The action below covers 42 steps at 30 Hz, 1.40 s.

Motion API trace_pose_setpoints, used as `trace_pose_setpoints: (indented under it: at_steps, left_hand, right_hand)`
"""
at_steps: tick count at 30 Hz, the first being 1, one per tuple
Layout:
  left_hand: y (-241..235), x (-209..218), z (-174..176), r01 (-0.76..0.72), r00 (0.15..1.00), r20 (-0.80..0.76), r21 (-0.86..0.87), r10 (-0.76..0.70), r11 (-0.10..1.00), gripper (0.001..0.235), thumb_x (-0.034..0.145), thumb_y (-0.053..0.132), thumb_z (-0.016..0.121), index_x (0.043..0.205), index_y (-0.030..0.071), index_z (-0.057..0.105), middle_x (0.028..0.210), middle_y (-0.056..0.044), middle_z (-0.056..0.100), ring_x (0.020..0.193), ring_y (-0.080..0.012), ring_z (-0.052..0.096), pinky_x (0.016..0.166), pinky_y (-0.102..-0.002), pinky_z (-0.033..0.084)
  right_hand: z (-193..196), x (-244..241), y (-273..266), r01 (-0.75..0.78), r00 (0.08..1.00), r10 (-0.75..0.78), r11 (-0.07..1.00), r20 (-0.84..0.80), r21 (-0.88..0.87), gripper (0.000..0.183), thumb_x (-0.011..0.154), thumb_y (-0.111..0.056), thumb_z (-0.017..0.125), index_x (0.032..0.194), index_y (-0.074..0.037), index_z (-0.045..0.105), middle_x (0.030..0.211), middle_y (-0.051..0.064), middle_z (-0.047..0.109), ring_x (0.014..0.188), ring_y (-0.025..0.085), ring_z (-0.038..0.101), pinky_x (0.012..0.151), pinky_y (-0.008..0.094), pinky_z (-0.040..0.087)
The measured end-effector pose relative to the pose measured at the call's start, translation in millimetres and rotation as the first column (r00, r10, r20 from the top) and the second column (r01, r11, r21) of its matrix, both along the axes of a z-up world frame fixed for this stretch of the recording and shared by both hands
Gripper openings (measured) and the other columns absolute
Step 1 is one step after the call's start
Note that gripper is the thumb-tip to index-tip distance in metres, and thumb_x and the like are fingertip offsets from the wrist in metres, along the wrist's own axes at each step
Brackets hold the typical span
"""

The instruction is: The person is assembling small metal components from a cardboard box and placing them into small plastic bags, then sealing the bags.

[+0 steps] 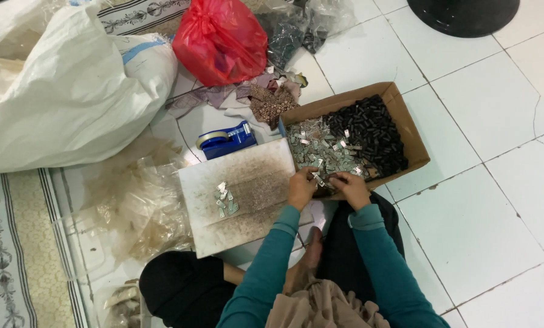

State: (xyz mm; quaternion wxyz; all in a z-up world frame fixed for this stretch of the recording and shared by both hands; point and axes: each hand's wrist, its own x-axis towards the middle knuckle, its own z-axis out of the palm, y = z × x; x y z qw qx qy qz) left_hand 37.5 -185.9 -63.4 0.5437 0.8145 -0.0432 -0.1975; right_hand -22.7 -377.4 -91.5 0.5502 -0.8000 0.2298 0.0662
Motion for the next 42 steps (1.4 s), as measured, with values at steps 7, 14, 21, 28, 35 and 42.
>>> trace_pose_setpoints:
  at_steps: [7, 14, 21, 28, 35, 42]
  left_hand:
    - [23, -4, -3, -0.225, 0.922, -0.385, -0.42, 0.052, 0.879, 0.044, 0.09, 0.001, 0.067, 0.134, 0.0, 0.065, 0.113, -0.029, 0.066, 0.093, -0.0325, 0.071, 0.074, -0.043, 0.067]
    - [24, -10, 11, -0.35, 0.865, -0.501, -0.555, 0.033, 0.754, 0.04, 0.091, -0.001, 0.066, 0.13, -0.007, 0.064, 0.112, -0.025, 0.059, 0.093, -0.0372, 0.073, 0.081, -0.044, 0.067]
    - [23, -13, 20, -0.344, 0.875, -0.483, -0.592, 0.021, 0.729, 0.037, 0.089, -0.002, 0.072, 0.126, -0.005, 0.068, 0.101, -0.022, 0.063, 0.089, -0.0353, 0.074, 0.081, -0.045, 0.067]
    - [22, -14, 19, -0.335, 0.877, -0.48, -0.608, 0.004, 0.72, 0.034, 0.09, -0.001, 0.075, 0.124, -0.005, 0.07, 0.097, -0.022, 0.066, 0.086, -0.0332, 0.075, 0.08, -0.044, 0.068]
    - [21, -16, 23, -0.366, 0.869, -0.494, -0.627, 0.012, 0.688, 0.035, 0.091, 0.0, 0.075, 0.124, -0.009, 0.068, 0.095, -0.021, 0.066, 0.085, -0.0325, 0.076, 0.08, -0.042, 0.068]
    - [23, -18, 28, -0.389, 0.857, -0.515, -0.641, 0.004, 0.661, 0.035, 0.092, 0.001, 0.075, 0.124, -0.008, 0.068, 0.095, -0.02, 0.066, 0.088, -0.0363, 0.076, 0.082, -0.046, 0.068]
  right_hand:
    - [16, -2, 13, 0.047, 0.998, -0.048, 0.998, 0.043, 0.031, 0.029, 0.091, -0.036, 0.082, 0.099, -0.008, 0.079, 0.094, 0.013, 0.076, 0.098, 0.025, 0.068, 0.087, 0.042, 0.054]
    - [30, -9, 22, 0.112, 0.99, -0.127, 0.971, 0.059, 0.209, 0.03, 0.099, -0.034, 0.076, 0.087, -0.007, 0.079, 0.077, 0.011, 0.075, 0.08, 0.022, 0.072, 0.076, 0.037, 0.058]
    - [38, -19, 24, 0.048, 0.995, -0.048, 0.999, 0.092, 0.007, 0.028, 0.105, -0.029, 0.069, 0.097, -0.005, 0.082, 0.095, 0.019, 0.078, 0.101, 0.029, 0.07, 0.089, 0.046, 0.055]
    - [58, -26, 30, 0.081, 0.988, -0.067, 0.992, 0.14, -0.095, 0.03, 0.105, -0.029, 0.068, 0.11, -0.002, 0.08, 0.105, 0.022, 0.077, 0.109, 0.034, 0.068, 0.095, 0.05, 0.054]
    - [83, -21, 41, 0.094, 0.962, -0.083, 0.995, 0.26, -0.032, 0.027, 0.102, -0.026, 0.072, 0.116, -0.004, 0.079, 0.116, 0.018, 0.075, 0.109, 0.029, 0.066, 0.092, 0.045, 0.055]
    - [63, -21, 30, 0.117, 0.965, -0.089, 0.988, 0.248, -0.102, 0.021, 0.099, -0.025, 0.078, 0.109, -0.007, 0.08, 0.11, 0.015, 0.074, 0.104, 0.03, 0.068, 0.089, 0.043, 0.055]
